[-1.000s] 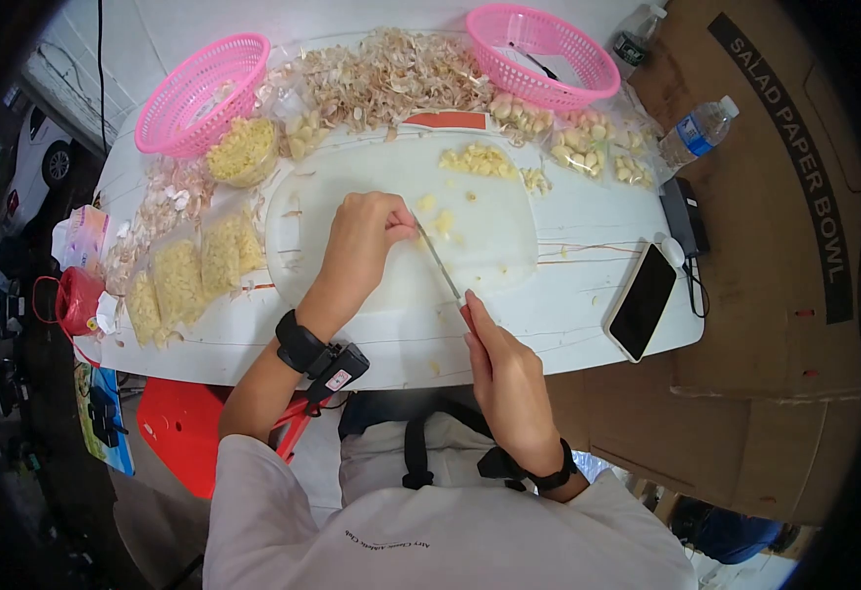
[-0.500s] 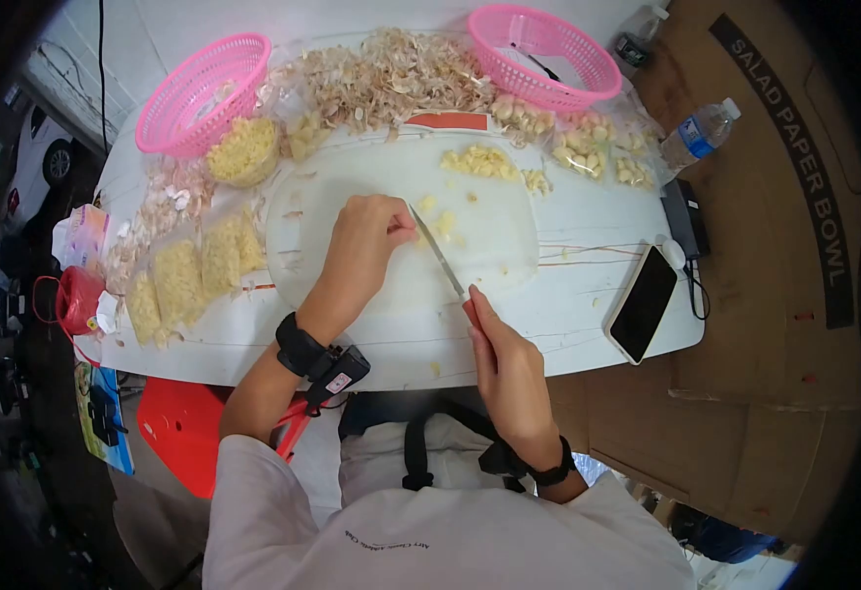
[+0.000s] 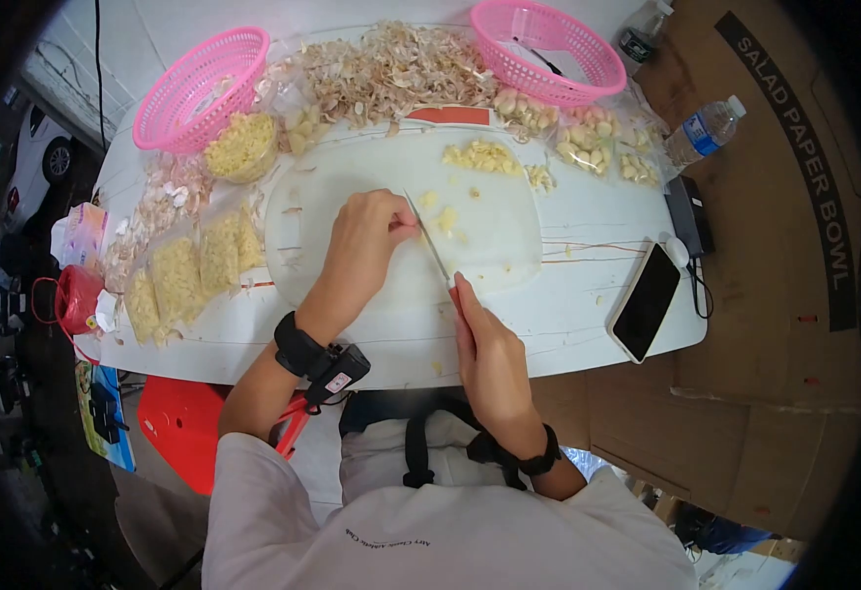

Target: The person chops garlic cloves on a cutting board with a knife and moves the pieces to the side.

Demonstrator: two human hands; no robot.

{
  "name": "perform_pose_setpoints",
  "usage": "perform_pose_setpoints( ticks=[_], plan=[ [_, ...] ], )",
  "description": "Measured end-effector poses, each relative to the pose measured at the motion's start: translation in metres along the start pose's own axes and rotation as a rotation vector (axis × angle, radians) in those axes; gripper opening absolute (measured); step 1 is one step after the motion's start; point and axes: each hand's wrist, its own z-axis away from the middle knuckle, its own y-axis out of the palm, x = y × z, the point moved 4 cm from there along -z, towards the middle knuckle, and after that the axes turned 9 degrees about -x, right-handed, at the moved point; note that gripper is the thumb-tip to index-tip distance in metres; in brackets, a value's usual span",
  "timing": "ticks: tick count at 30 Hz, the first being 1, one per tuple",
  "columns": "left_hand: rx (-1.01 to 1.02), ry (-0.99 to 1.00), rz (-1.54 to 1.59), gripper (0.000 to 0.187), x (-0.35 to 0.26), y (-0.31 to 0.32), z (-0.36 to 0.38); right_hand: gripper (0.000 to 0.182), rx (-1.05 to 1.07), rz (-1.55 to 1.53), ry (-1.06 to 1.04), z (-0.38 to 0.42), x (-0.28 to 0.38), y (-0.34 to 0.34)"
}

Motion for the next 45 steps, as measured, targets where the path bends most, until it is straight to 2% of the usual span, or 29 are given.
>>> perform_pose_setpoints(
  ticks=[10,13,18,21,37,38,40,42,45],
  plan=[
    [0.039,-0.058,-0.001,0.008,-0.005,-0.003,-0.003,0.051,-0.078,0.252,-0.116,-0.009,-0.006,0.023],
    [-0.022,-0.026,-0.020,0.007,0.003,-0.001,0.000,0.047,0.031,0.293,-0.035,-0.009,-0.006,0.015],
    [-0.028,0.004,-0.037,0.008,0.000,-0.002,0.000,0.046,-0.100,-0.051,-0.211,0.003,-0.009,-0.018],
    [-0.033,0.027,-0.036,0.008,-0.001,-0.002,0.001,0.044,-0.049,-0.064,-0.115,0.012,0.000,-0.024],
    [-0.011,0.010,0.016,0.009,0.001,-0.001,-0.001,0.042,-0.031,-0.139,-0.115,-0.008,-0.010,-0.005],
    [-0.010,0.010,0.017,0.009,0.003,0.000,0.000,0.041,-0.006,-0.131,-0.051,-0.012,-0.012,-0.002],
    [0.028,-0.067,0.075,0.011,0.010,0.003,0.003,0.041,0.017,-0.125,0.011,-0.013,-0.012,0.002],
    [0.053,-0.093,0.069,0.011,0.009,0.002,0.002,0.041,0.041,0.015,0.021,-0.011,-0.010,0.004],
    [0.063,-0.099,0.059,0.011,0.007,0.000,0.000,0.041,0.007,-0.059,0.001,-0.011,-0.010,-0.002]
  ],
)
